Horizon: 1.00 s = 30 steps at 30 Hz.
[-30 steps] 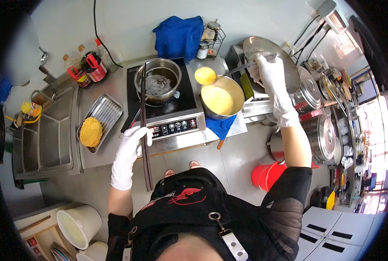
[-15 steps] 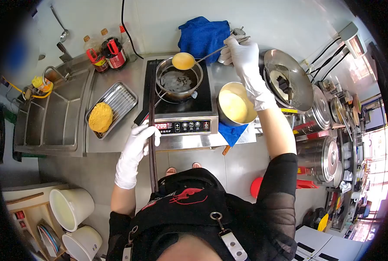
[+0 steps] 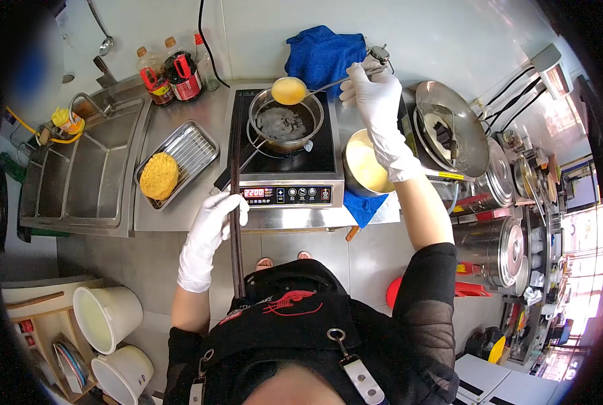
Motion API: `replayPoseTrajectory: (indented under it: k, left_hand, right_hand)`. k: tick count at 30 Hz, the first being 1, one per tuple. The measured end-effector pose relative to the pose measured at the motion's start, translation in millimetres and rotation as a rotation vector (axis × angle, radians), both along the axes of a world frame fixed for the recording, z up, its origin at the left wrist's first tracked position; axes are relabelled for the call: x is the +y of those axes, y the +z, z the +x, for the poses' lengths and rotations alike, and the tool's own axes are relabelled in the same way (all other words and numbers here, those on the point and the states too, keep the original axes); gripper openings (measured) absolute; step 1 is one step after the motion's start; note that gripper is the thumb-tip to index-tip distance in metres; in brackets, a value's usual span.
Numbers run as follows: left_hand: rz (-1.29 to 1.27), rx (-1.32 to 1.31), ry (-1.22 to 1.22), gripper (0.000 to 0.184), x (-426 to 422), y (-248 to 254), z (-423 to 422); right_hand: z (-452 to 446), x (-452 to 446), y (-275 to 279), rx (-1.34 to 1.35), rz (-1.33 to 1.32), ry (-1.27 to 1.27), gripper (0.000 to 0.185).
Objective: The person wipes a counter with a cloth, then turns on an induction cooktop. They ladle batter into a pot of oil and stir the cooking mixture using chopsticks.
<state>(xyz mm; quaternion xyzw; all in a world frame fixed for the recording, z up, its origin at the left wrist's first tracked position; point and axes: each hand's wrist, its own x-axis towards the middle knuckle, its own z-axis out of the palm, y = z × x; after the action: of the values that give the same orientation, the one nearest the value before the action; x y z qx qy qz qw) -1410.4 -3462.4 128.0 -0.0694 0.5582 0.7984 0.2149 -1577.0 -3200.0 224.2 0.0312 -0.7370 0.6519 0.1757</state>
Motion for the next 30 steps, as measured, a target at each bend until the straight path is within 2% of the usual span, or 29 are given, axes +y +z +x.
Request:
replayPoseTrajectory:
  k: [30]
  left_hand:
    - [-0.025, -0.011, -0.040, 0.020, -8, -8, -7]
  right_hand:
    - [26, -9, 5, 0.104, 0.047, -0.016, 0.018]
